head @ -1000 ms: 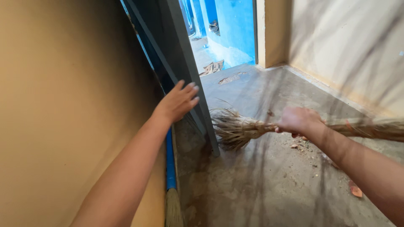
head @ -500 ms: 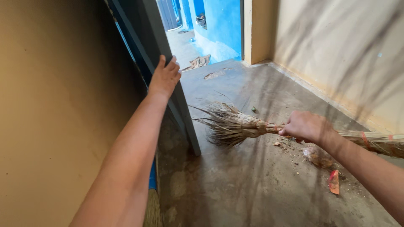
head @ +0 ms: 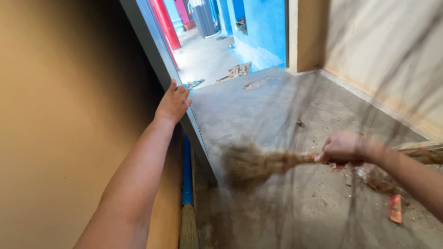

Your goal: The person sweeps a concrete floor using a traditional straw broom, gathering dust and debris into a pile. They move along the walls and corners, occasionally using their left hand to steady themselves or guide the broom.

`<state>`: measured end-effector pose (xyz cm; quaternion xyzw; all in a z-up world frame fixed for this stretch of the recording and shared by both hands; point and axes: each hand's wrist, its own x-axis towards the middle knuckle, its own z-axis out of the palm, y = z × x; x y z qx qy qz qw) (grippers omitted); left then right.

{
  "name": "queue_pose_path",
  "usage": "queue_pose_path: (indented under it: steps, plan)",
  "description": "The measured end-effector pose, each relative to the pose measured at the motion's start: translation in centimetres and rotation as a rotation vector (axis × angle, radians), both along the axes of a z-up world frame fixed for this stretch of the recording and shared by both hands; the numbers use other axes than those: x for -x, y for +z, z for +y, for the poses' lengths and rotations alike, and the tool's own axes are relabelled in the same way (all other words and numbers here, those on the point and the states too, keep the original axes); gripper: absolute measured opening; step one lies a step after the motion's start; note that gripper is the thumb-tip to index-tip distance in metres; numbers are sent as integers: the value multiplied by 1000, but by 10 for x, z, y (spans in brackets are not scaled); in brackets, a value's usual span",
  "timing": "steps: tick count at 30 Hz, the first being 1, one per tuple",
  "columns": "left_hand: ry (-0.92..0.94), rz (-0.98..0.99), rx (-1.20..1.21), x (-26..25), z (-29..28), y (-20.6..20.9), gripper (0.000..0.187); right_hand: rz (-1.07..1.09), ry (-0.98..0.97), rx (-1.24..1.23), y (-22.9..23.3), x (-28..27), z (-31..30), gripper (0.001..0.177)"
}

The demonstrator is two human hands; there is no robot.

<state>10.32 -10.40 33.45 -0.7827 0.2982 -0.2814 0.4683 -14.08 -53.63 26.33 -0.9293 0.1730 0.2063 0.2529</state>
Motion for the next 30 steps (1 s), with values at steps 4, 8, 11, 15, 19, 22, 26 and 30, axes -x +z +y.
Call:
queue_pose_path:
  steps: [4,8,11,15,19,22,26,30]
  plan:
    - [183,76,-65,-31,10,2,22,20,147,213,-32,-23,28,47]
    - [222,149,193,-82,30,-7,29,-267,36,433,-62,-50,56,46]
    - [406,208,7,-81,35,-4,40,-393,-12,382,-69,-71,79,45]
    - [590,297,-194,-52,39,25,60,-43,133,212,-65,-106,90,45]
    - [594,295,-234,-37,43,30,53,-323,119,382,-112,-150,104,37]
    - [657,310,-239,-42,43,30,58,-594,108,409,-161,-173,116,41]
    - [603,299,-263,-38,52,30,56,-504,122,131,-180,-220,123,51]
    - [607,291,-291,-38,55,32,56,-452,57,193,-176,-260,136,35]
